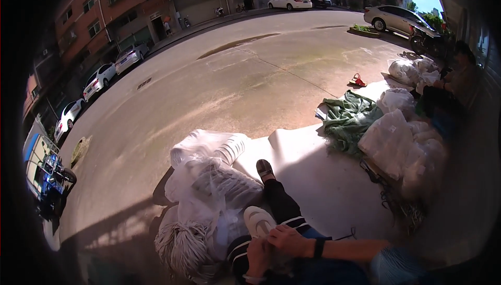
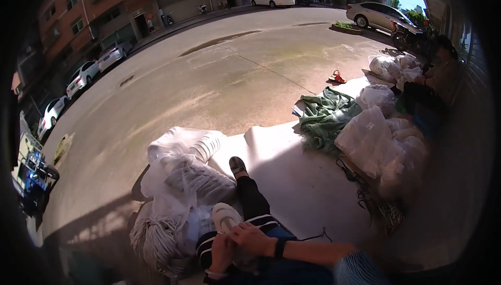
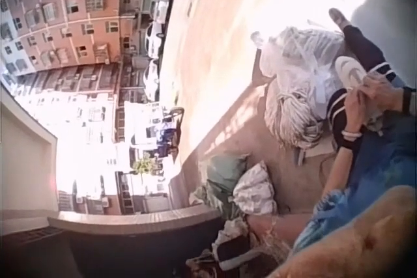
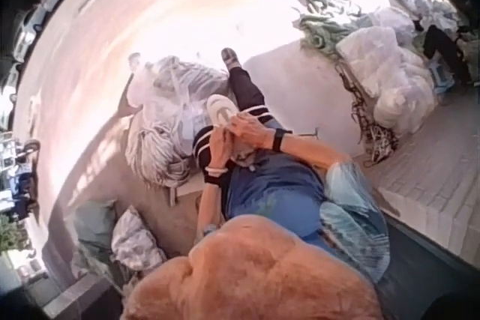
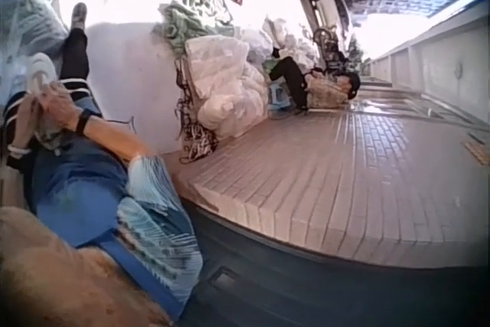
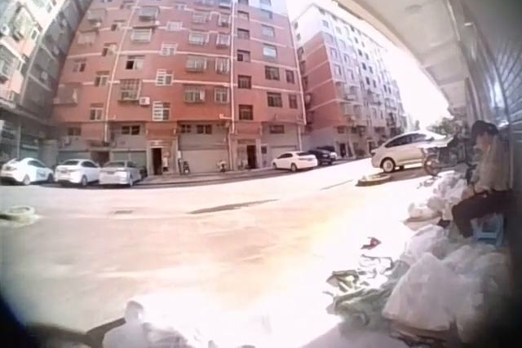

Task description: Lace the white shoe while sitting on the floor.

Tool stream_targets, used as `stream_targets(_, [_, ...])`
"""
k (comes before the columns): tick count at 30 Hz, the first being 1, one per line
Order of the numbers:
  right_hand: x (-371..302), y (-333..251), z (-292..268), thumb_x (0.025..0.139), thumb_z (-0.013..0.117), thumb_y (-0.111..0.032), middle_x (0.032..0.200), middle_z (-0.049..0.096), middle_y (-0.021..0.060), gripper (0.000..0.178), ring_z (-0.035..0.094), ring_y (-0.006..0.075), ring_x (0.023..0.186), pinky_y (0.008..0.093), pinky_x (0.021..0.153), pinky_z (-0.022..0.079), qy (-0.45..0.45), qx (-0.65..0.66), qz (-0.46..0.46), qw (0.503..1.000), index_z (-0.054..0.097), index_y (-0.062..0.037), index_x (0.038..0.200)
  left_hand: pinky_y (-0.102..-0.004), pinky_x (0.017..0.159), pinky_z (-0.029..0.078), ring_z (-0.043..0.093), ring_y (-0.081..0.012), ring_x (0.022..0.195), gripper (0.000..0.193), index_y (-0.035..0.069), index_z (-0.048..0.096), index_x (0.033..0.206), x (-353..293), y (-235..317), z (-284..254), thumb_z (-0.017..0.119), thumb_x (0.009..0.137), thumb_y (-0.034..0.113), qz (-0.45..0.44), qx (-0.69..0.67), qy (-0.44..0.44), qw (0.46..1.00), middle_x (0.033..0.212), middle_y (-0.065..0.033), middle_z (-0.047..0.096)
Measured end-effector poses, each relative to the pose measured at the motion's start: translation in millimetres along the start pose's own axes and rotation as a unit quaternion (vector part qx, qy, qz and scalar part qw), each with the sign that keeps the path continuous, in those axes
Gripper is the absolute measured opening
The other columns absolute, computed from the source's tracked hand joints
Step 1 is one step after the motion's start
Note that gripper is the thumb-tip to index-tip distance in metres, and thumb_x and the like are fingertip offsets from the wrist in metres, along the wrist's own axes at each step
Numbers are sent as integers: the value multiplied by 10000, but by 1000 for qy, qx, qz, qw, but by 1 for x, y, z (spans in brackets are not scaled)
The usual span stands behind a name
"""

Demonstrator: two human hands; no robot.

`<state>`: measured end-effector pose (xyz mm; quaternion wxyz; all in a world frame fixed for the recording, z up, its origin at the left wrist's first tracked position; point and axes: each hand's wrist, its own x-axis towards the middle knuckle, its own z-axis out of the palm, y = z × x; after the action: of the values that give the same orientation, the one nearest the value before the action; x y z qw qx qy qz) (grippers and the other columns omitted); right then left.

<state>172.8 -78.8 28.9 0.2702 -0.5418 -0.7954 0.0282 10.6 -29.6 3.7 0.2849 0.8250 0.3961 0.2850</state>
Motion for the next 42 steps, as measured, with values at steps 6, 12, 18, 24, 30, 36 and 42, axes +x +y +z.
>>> stream_targets(6, [2, 5, 8, 766, 603, -144, 913, 542, 73, 200, 572, 241, 908, 355, 804, 467, -14, -43, -51, 998, 592, -73, 952, -479, 732, 455, 573, -410, 830, 151, 31, 588, 943, -13, 3, -7, 549, 922, 175, -15, -32, -21, 999, 861, -199, 596])
stream_targets(12, [7, -82, -52, 930, 551, -163, 866, 559, 93, 150, 576, 241, 831, 344, 772, 445, -231, 541, 28, 808, 531, -20, 972, -342, 627, 510, 662, -214, 689, 119, 31, 566, 991, -16, 11, -23, 584, 904, 110, -201, -173, 4, 964, 765, -135, 652])
stream_targets(18, [-22, -48, -24, 848, 548, -119, 843, 614, 170, 123, 614, 375, 782, 445, 674, 480, -126, 273, 153, 941, 554, -33, 935, -279, 657, 492, 612, -138, 685, 144, 0, 621, 963, -1, 7, -29, 617, 897, 128, -210, -214, 19, 954, 768, -80, 659])
stream_targets(24, [-1, -30, -10, 807, 585, -148, 849, 631, 140, 119, 640, 369, 766, 460, 661, 510, -75, 143, 199, 967, 601, -48, 868, -310, 692, 503, 644, -205, 744, 159, -5, 616, 956, 3, -8, -22, 625, 897, 143, -189, -202, 18, 961, 812, -134, 661])
stream_targets(30, [13, -26, 14, 827, 600, -156, 847, 634, 156, 121, 638, 383, 764, 471, 667, 510, -30, 72, 250, 965, 585, -36, 828, -351, 722, 513, 664, -282, 786, 185, -3, 624, 960, 2, -9, -14, 638, 886, 166, -184, -161, 21, 969, 851, -167, 670])
stream_targets(36, [16, -17, 24, 824, 604, -169, 814, 640, 177, 141, 635, 395, 747, 485, 656, 505, 8, 105, 308, 945, 578, -31, 818, -294, 668, 495, 618, -166, 717, 165, 0, 627, 933, 6, -13, -7, 660, 871, 149, -194, -161, 48, 967, 802, -90, 663])
stream_targets(42, [16, -21, 22, 819, 600, -164, 813, 639, 178, 139, 637, 395, 750, 491, 661, 501, 3, 108, 305, 946, 564, -29, 817, -289, 621, 493, 615, -195, 666, 120, 11, 621, 935, 3, -2, -13, 675, 848, 74, -111, -90, 97, 985, 869, -89, 607])
